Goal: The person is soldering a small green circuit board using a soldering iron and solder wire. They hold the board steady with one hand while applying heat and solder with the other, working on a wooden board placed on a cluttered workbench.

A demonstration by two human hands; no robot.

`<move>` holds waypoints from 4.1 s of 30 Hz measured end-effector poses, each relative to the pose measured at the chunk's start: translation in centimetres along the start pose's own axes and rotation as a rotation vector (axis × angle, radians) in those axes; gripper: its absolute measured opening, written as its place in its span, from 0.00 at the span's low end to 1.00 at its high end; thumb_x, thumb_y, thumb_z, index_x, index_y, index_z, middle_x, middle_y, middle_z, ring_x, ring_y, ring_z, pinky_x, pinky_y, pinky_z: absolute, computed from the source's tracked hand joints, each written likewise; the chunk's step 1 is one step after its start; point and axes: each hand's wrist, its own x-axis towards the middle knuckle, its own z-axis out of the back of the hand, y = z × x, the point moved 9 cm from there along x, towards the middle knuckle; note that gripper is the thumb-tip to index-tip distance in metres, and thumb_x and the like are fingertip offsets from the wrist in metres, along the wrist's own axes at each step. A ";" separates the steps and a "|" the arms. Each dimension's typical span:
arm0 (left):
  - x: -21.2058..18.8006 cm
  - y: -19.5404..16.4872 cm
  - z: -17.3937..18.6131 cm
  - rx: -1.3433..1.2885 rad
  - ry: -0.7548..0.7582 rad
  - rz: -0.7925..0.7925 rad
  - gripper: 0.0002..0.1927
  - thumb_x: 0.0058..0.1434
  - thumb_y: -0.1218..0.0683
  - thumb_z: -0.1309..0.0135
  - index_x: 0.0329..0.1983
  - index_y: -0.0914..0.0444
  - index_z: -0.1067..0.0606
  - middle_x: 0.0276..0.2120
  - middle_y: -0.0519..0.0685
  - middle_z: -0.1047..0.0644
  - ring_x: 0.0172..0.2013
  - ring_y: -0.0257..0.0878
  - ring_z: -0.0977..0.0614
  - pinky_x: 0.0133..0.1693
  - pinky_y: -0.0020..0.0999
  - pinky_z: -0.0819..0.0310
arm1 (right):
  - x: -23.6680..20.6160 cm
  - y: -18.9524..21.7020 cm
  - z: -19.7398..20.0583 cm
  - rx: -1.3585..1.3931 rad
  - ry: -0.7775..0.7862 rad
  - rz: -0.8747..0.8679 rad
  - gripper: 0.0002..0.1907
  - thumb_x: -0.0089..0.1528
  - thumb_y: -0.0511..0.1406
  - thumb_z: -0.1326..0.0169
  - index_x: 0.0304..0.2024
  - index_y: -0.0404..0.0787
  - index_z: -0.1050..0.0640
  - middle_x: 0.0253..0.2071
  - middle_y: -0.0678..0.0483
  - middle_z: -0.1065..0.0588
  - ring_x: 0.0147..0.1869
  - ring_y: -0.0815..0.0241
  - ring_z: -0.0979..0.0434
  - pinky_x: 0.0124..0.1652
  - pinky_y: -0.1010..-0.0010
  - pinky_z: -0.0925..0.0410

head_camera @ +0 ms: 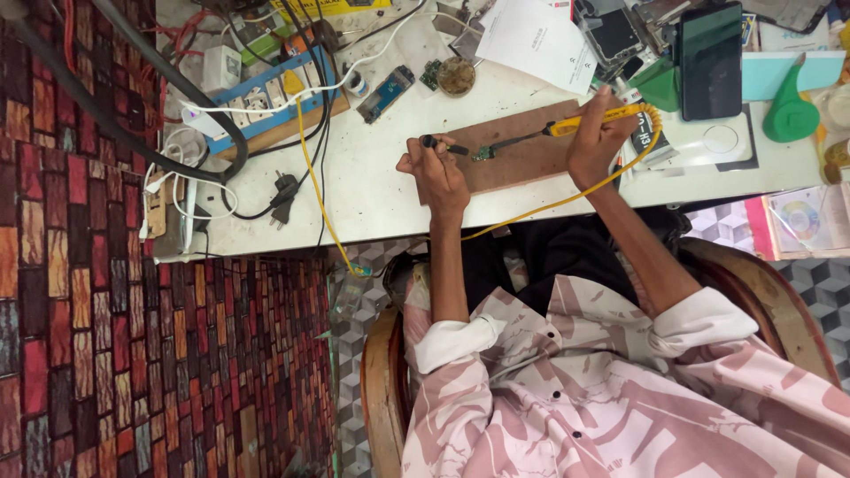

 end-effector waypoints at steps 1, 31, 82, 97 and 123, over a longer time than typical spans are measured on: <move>-0.1 0.0 0.1 0.006 0.001 0.009 0.23 0.80 0.48 0.70 0.39 0.64 0.28 0.34 0.46 0.28 0.34 0.37 0.32 0.53 0.38 0.47 | 0.1 0.9 -0.2 -0.037 0.034 0.035 0.25 0.77 0.34 0.56 0.23 0.34 0.34 0.21 0.53 0.34 0.24 0.64 0.37 0.29 0.67 0.45; -0.4 -1.3 0.3 0.094 0.008 -0.003 0.18 0.77 0.55 0.67 0.37 0.64 0.27 0.36 0.48 0.26 0.40 0.41 0.31 0.53 0.41 0.48 | 4.6 13.2 -6.4 -0.248 0.779 0.151 0.21 0.68 0.45 0.36 0.29 0.34 0.18 0.15 0.54 0.34 0.19 0.64 0.38 0.24 0.70 0.42; -2.9 0.1 -0.9 0.064 -0.026 -0.127 0.19 0.83 0.51 0.68 0.42 0.64 0.28 0.40 0.43 0.26 0.37 0.30 0.29 0.45 0.36 0.36 | 2.2 13.8 -5.6 -0.489 0.617 0.212 0.17 0.66 0.43 0.36 0.28 0.38 0.17 0.19 0.50 0.25 0.23 0.54 0.22 0.27 0.68 0.32; -0.1 0.4 -0.4 -0.172 -0.006 0.090 0.23 0.79 0.46 0.68 0.39 0.68 0.31 0.43 0.52 0.32 0.44 0.37 0.37 0.27 0.22 0.34 | 3.2 5.0 0.7 0.284 0.145 -0.187 0.10 0.72 0.30 0.37 0.44 0.30 0.25 0.36 0.45 0.19 0.33 0.65 0.21 0.32 0.77 0.30; 1.9 2.1 -2.6 0.084 0.036 -0.064 0.17 0.79 0.54 0.65 0.35 0.66 0.31 0.40 0.50 0.27 0.45 0.41 0.38 0.49 0.42 0.38 | 3.6 -3.0 -8.7 0.344 0.316 -0.446 0.16 0.72 0.38 0.45 0.49 0.28 0.20 0.35 0.48 0.21 0.35 0.65 0.21 0.38 0.75 0.27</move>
